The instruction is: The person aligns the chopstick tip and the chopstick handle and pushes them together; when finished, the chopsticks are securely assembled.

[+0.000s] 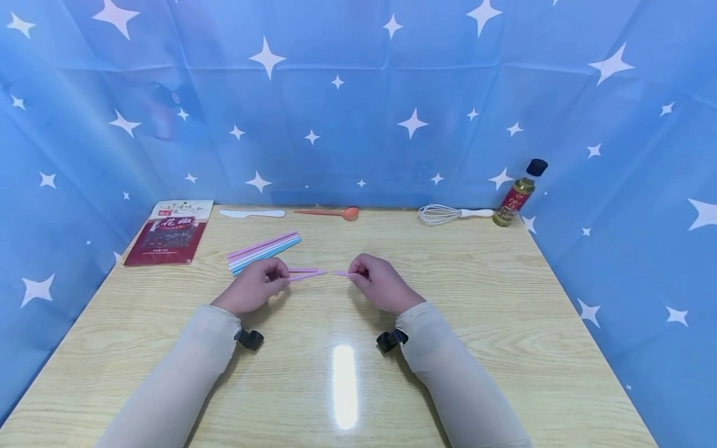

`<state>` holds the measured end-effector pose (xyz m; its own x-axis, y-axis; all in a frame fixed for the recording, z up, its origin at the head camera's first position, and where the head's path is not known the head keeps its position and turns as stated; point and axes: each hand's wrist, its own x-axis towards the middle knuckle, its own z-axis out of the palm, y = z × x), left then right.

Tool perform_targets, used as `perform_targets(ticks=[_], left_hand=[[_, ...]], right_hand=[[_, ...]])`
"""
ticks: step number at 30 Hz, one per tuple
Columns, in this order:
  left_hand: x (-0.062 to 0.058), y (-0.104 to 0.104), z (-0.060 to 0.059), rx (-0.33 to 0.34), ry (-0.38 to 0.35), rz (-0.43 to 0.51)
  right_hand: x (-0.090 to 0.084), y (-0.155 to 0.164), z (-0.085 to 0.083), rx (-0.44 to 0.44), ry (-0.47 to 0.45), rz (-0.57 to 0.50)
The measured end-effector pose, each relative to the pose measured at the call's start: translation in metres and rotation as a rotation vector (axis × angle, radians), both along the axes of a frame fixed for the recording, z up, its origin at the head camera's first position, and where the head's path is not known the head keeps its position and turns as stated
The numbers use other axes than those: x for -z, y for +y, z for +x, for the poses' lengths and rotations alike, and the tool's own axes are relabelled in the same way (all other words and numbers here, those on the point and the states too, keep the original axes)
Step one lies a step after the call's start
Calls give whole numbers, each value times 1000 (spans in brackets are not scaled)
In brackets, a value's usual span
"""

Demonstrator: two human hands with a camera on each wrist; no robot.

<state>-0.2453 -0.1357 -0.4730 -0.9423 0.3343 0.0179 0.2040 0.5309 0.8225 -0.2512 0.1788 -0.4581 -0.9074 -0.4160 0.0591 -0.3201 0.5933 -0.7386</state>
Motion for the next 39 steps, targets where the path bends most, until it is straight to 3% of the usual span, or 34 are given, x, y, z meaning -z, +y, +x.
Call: perform_targets(ticks=[4,17,39], left_hand=[[0,0,0,15,21,24],[-2,1,2,17,33,39],[-5,3,4,-13,73,96]], right_hand=[[0,-2,2,-5,27,-79],[-1,-4,3,47,36,-165],[-1,-5,3,44,16,-165]])
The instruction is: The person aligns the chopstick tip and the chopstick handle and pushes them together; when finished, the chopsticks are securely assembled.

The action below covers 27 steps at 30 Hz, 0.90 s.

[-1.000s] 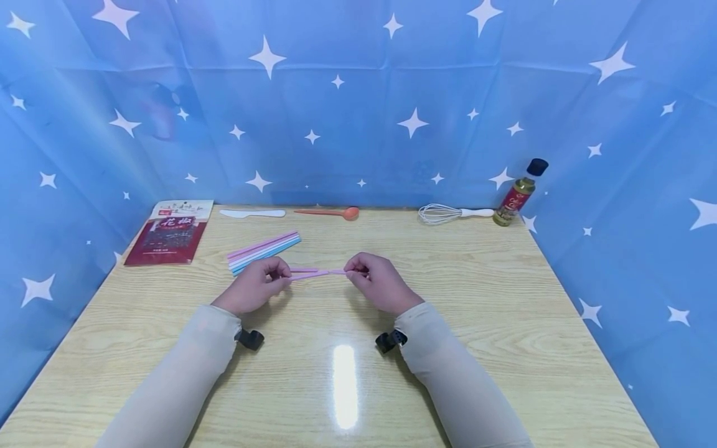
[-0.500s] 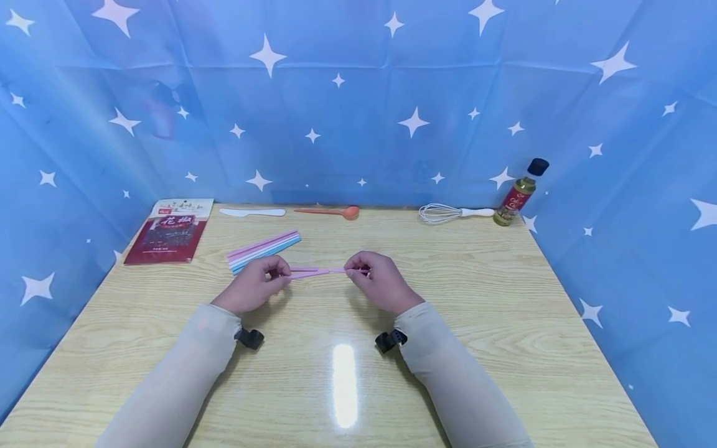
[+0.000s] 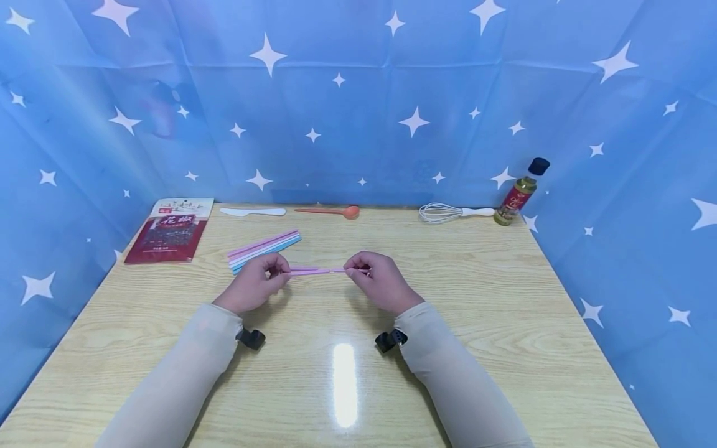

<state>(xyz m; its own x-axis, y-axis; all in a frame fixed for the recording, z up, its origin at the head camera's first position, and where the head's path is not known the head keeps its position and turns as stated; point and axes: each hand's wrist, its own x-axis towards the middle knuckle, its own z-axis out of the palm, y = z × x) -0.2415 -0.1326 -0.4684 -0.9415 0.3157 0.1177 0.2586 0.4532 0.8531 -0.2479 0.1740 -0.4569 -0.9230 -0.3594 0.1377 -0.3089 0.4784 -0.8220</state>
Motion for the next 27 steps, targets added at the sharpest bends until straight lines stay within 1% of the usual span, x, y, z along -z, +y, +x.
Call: perform_targets(ticks=[10,17,23,27], left_hand=[[0,2,0,-12,3,1],[-1,2,1,4,7,3],[-1,3,2,6,9,-1],[-2,4,3,14,19,3]], right_hand=[[0,-1,1,-4,-27,-43],[-1,2,0,-27,-91,-113],[0,1,0,-38,-134,-133],[1,2,0,-44,-144,-126]])
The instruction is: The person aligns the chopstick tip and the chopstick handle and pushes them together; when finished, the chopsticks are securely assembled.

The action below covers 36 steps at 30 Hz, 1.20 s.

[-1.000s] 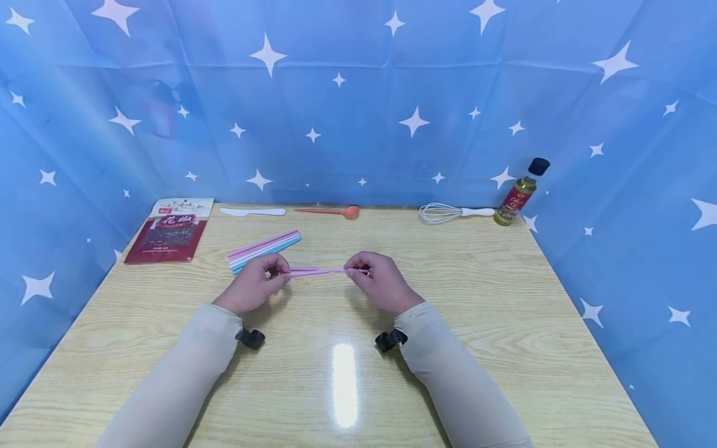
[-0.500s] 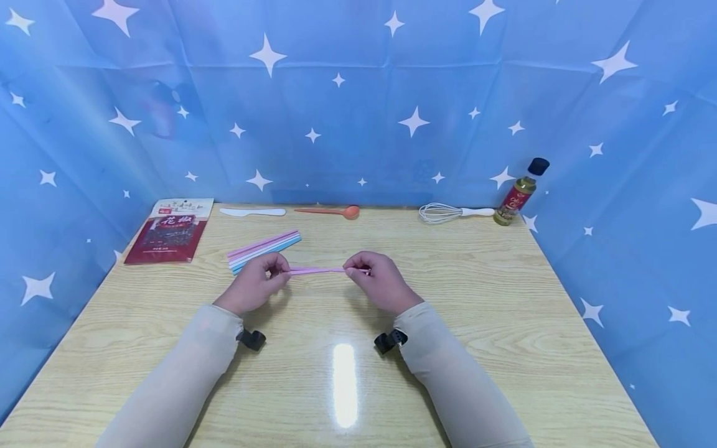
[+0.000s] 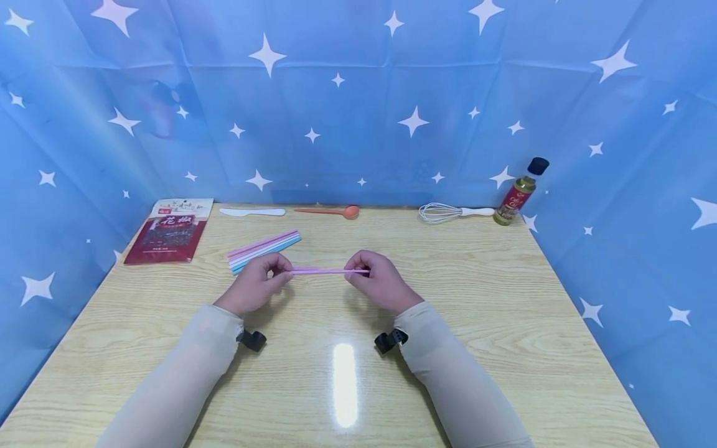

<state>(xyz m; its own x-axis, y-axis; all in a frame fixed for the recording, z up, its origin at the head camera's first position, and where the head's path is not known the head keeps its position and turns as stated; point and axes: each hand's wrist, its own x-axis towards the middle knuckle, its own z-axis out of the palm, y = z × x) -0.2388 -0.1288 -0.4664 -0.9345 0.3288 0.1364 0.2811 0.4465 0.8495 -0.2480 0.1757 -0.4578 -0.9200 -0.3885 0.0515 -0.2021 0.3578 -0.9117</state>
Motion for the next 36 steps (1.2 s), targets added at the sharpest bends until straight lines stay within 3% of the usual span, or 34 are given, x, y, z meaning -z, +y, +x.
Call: perform_targets(ticks=[14,25,30,36], left_hand=[[-4,2,4,18,10,23],[-4,1,3,14,18,3],[-2,-14,-6,-39,7,-3],[6,-42,-16,-184,-27,-39]], right_hand=[[-3,0,3,-63,5,-5],[-1,-2,2,-26,1,-9],[2,-1,-2,50,20,-30],[0,1,-3,62,26,-83]])
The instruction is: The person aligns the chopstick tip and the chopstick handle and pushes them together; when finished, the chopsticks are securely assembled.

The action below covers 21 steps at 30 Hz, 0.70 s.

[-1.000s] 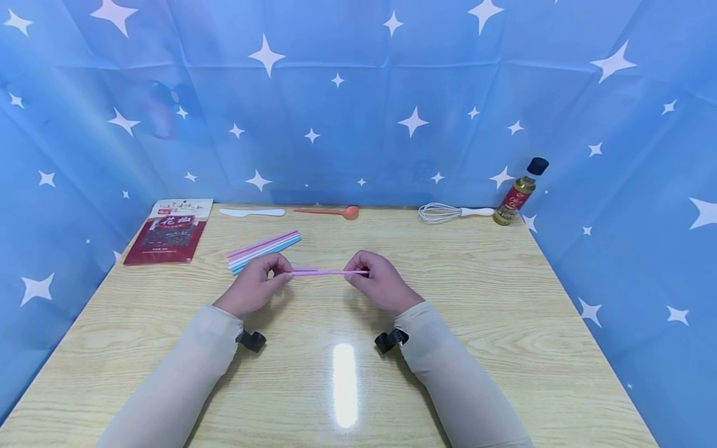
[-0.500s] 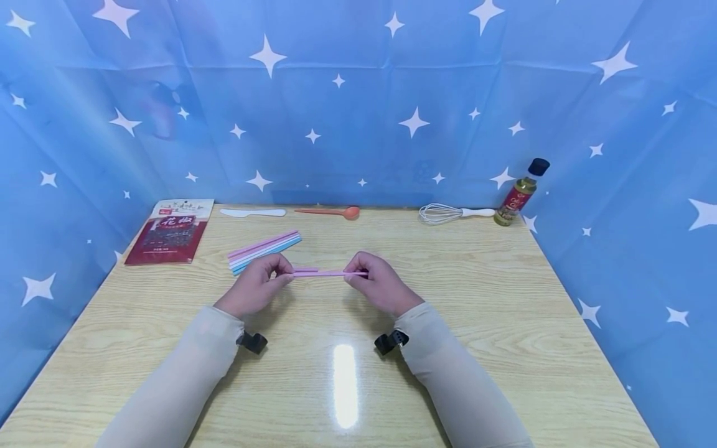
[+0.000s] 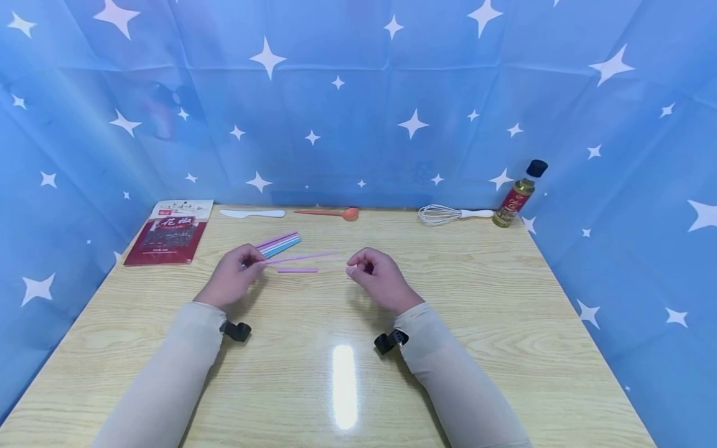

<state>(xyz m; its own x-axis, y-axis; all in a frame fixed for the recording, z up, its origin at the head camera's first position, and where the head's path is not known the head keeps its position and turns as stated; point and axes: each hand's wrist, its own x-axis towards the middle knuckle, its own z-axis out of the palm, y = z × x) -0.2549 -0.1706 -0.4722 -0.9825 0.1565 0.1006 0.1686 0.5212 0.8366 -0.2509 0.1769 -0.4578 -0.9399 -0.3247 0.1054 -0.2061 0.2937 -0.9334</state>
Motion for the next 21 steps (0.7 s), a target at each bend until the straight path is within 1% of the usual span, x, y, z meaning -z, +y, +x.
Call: perform_targets(ticks=[3,6,7,12,15,18,21], left_hand=[[2,-9,-3,-82,-25,-44],[2,-14,-5,-138,-45,-126],[2,-15,-5,-148,-53,-162],[0,-17,-4,-177,-104,-332],[-3,-19,-2,-188,-129,-413],[-7,-20,0,-195,-154,-468],[-10,-20,1,-198,-180,-497]], right_hand=[[1,0,0,-13,3,-5],[2,0,-1,-15,8,3],[2,0,-1,-12,9,7],[2,0,0,-12,7,10],[2,0,0,-13,0,9],[1,0,0,-14,-6,12],[1,1,1,-13,-11,22]])
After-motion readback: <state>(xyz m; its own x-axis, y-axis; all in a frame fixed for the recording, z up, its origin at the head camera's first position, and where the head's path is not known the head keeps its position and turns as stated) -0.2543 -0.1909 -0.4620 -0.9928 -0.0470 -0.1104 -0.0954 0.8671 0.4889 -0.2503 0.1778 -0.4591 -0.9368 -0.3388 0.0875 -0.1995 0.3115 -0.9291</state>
